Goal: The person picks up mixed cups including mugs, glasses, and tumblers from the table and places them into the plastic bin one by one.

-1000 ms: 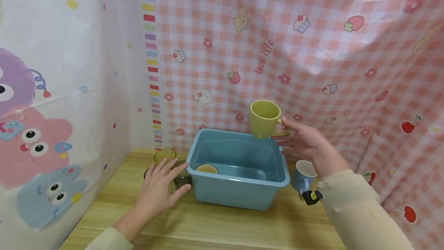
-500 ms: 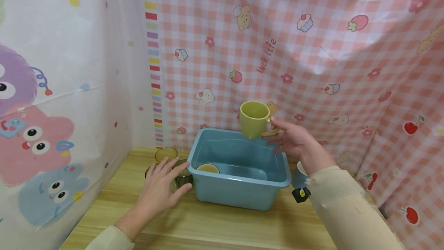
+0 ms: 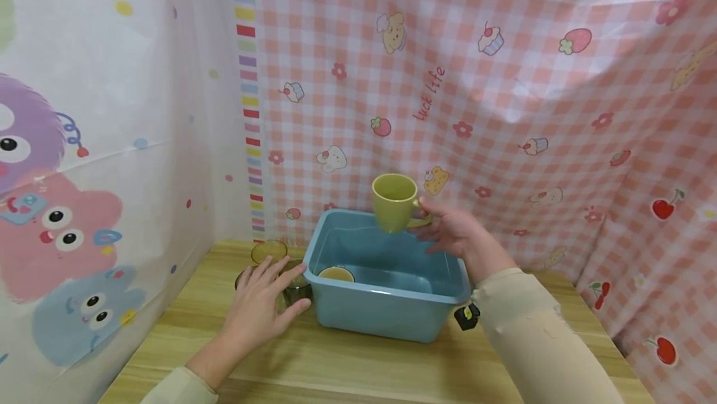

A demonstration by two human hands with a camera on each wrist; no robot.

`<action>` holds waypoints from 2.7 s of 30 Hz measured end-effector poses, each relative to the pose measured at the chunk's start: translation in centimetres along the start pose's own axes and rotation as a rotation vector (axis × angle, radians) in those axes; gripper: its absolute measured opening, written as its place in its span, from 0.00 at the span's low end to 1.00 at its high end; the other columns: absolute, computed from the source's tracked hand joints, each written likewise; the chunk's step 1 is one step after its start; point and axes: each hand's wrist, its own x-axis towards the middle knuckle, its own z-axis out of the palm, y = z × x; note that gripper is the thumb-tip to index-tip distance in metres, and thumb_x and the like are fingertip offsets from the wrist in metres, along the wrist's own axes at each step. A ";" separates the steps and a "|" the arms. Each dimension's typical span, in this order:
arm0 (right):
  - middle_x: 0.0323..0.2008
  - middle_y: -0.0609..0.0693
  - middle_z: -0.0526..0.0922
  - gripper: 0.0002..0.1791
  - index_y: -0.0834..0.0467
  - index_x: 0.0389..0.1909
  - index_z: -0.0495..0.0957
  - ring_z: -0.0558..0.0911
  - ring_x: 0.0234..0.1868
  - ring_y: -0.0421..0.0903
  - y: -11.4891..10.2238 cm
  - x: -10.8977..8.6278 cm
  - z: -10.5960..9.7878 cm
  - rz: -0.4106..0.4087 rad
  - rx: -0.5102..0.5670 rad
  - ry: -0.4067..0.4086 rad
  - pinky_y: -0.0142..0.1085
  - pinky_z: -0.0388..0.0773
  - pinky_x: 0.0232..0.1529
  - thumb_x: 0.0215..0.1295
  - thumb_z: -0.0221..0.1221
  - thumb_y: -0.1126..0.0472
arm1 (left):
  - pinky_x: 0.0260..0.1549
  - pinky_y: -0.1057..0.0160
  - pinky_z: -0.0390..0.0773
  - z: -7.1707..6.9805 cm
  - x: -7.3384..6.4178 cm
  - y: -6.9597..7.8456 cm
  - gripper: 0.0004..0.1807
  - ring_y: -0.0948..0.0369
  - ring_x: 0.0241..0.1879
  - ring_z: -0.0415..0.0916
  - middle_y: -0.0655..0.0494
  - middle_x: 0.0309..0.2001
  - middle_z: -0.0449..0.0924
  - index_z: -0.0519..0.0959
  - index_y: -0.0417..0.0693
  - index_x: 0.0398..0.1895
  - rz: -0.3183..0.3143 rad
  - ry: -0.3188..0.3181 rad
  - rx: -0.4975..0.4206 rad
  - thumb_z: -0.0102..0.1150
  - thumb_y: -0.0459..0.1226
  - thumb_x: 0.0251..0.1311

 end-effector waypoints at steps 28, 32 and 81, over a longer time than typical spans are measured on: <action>0.76 0.77 0.67 0.19 0.57 0.48 0.66 0.54 0.84 0.75 2.2 2.7 3.0 0.083 0.012 0.042 0.78 0.45 0.78 0.84 0.51 0.43 | 0.68 0.19 0.64 -0.1 -0.1 0.1 0.37 0.34 0.76 0.68 0.46 0.76 0.74 0.74 0.64 0.77 0.004 -0.001 0.006 0.67 0.60 0.68; 0.75 0.77 0.67 0.19 0.56 0.45 0.67 0.54 0.84 0.75 2.4 2.7 3.2 0.088 0.013 0.045 0.78 0.45 0.78 0.84 0.51 0.43 | 0.69 0.19 0.64 0.0 -0.1 0.1 0.37 0.34 0.76 0.68 0.46 0.76 0.74 0.74 0.64 0.77 0.005 -0.002 0.005 0.67 0.60 0.67; 0.73 0.72 0.73 0.20 0.57 0.44 0.71 0.59 0.82 0.74 4.3 4.2 5.1 0.150 -0.066 0.106 0.81 0.51 0.74 0.82 0.57 0.43 | 0.69 0.20 0.64 0.5 -0.3 -0.4 0.40 0.33 0.76 0.68 0.46 0.77 0.74 0.71 0.66 0.80 0.012 0.010 0.003 0.69 0.60 0.66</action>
